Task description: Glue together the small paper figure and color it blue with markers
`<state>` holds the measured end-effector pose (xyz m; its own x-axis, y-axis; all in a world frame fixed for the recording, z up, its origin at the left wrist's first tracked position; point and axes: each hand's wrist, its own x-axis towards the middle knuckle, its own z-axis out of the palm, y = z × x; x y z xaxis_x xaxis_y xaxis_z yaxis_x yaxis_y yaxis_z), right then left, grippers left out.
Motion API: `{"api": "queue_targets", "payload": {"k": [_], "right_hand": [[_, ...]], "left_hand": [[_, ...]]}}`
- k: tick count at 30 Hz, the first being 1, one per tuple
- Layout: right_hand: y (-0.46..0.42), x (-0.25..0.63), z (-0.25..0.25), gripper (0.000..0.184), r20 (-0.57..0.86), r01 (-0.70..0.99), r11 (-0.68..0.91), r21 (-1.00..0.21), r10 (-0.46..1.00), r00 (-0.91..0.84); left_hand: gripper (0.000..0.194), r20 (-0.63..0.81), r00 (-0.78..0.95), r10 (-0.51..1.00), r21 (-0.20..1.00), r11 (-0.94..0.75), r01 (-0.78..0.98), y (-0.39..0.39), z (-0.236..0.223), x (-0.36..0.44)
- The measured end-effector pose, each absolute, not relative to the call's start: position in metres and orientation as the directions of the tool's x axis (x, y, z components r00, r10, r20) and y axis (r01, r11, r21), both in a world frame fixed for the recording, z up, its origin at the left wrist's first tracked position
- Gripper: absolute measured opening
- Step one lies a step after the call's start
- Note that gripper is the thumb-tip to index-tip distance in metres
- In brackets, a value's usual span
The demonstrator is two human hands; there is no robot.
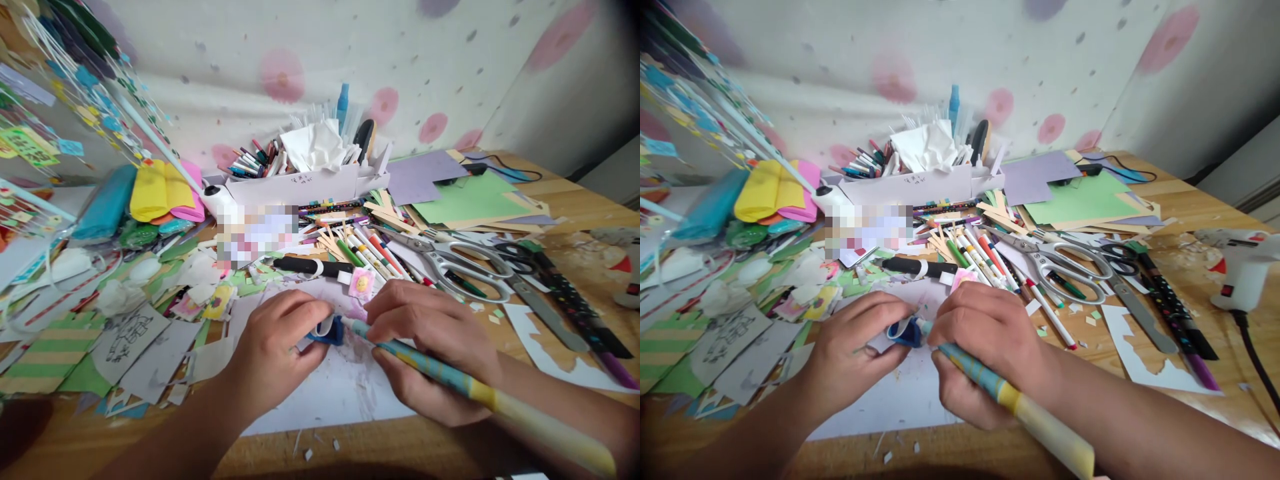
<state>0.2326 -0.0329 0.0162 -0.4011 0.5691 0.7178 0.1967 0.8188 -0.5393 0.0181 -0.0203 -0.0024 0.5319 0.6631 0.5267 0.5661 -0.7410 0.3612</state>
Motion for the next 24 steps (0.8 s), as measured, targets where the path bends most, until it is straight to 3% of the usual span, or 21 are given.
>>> {"api": "queue_targets", "payload": {"k": [5,13,19,24], "right_hand": [[-0.0348,0.2352,0.0177,0.020,0.706,0.212,0.793,-0.571,0.606,-0.367],[-0.0338,0.2337,0.0150,0.017,0.723,0.235,0.819,-0.523,0.573,-0.386],[-0.0397,0.2340,0.0140,0.018,0.716,0.222,0.798,-0.560,0.601,-0.354],[-0.0361,0.2340,0.0159,0.016,0.717,0.256,0.805,-0.534,0.593,-0.368]], "left_hand": [[0.027,0.541,0.505,0.672,0.370,-0.730,0.575,-0.0191,-0.0028,0.0159],[0.024,0.505,0.466,0.727,0.430,-0.680,0.594,-0.0229,-0.0008,0.0219],[0.030,0.435,0.405,0.804,0.551,-0.593,0.587,-0.0238,-0.0006,0.0216],[0.029,0.449,0.397,0.801,0.545,-0.597,0.589,-0.0250,0.0007,0.0232]]}}
